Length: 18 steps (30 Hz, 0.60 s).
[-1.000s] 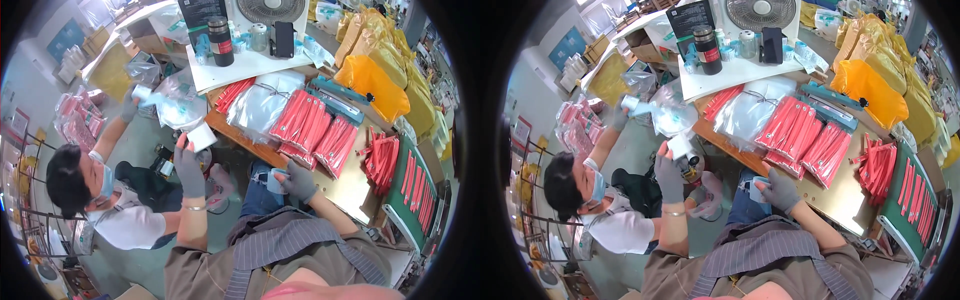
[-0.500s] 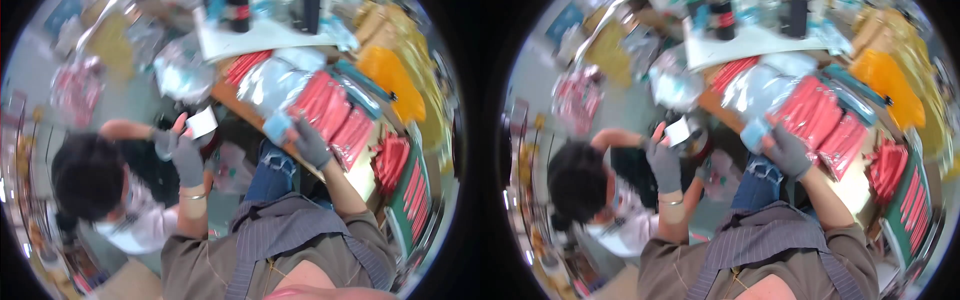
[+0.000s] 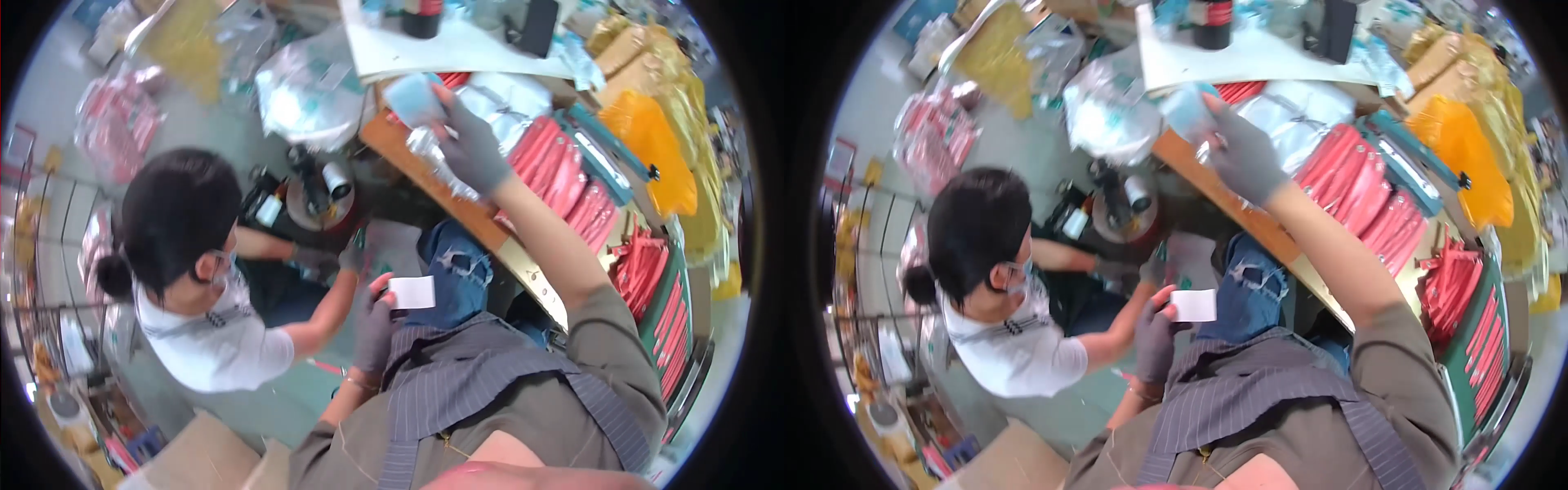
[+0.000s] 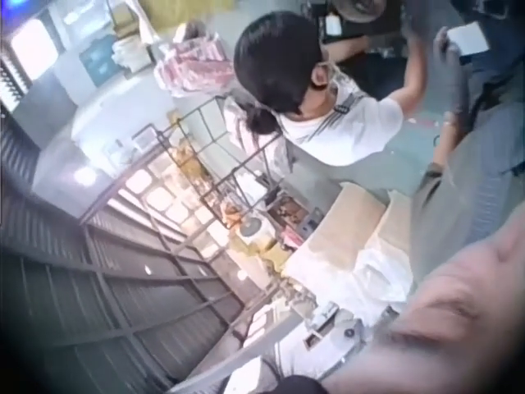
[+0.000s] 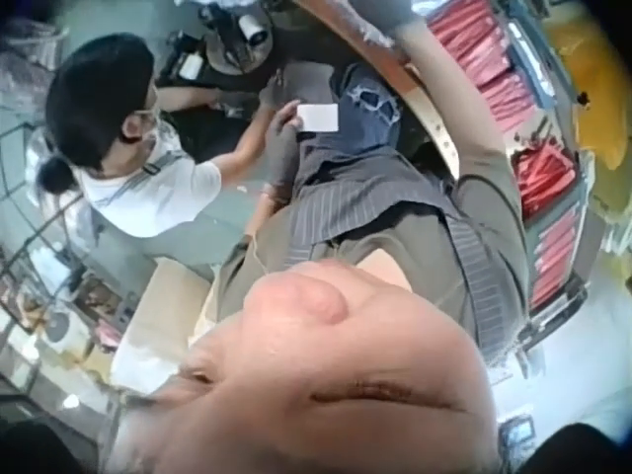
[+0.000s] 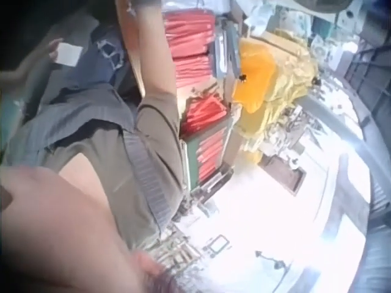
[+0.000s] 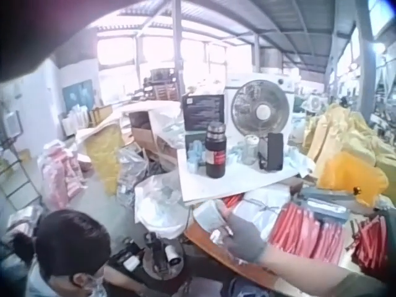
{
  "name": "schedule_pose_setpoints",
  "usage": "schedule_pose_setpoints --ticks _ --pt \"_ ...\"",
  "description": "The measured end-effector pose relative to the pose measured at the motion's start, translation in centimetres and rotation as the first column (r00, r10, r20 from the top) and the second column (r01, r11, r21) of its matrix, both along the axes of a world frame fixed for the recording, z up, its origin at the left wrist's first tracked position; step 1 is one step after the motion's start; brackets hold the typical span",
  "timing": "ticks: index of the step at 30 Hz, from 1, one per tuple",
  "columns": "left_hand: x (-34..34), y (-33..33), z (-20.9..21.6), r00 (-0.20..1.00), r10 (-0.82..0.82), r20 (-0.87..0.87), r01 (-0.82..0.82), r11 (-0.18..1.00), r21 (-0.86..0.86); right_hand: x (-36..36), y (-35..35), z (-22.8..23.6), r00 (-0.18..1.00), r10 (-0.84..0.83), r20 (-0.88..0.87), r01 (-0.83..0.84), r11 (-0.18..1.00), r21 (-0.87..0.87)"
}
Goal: Counting red plastic items and packaging them into bags using a heat sealer.
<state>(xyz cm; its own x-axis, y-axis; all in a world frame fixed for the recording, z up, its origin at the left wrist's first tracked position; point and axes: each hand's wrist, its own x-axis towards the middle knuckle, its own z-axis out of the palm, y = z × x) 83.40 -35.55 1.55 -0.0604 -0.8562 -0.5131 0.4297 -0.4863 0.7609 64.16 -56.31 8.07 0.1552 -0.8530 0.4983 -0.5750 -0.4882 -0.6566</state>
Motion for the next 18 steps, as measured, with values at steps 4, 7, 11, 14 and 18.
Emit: schedule_pose_setpoints --ticks 4,7,11,14,18 --pt "1.6 -2.0 1.2 0.99 0.128 0.055 -0.121 0.986 -0.113 0.7 -9.1 0.0 0.931 -0.206 -0.3 0.136 0.961 -0.24" --pt "1.8 -2.5 2.0 0.983 0.171 0.071 -0.161 0.979 -0.121 0.7 -14.5 0.0 0.849 -0.234 -0.474 0.091 0.948 -0.306" --pt "2.3 -2.5 0.8 0.983 0.161 0.088 -0.157 0.986 -0.052 -0.2 -17.2 0.5 0.667 -0.343 -0.662 0.154 0.932 -0.328" --pt "2.8 -3.1 -0.1 0.98 0.183 0.073 -0.18 0.982 -0.052 -0.1 -13.8 2.4 0.847 -0.315 -0.428 0.154 0.916 -0.369" --pt "2.2 -5.8 0.6 0.971 0.239 -0.007 -0.237 0.96 -0.15 0.7 -1.1 2.5 0.95 0.287 -0.122 -0.301 0.947 -0.116"
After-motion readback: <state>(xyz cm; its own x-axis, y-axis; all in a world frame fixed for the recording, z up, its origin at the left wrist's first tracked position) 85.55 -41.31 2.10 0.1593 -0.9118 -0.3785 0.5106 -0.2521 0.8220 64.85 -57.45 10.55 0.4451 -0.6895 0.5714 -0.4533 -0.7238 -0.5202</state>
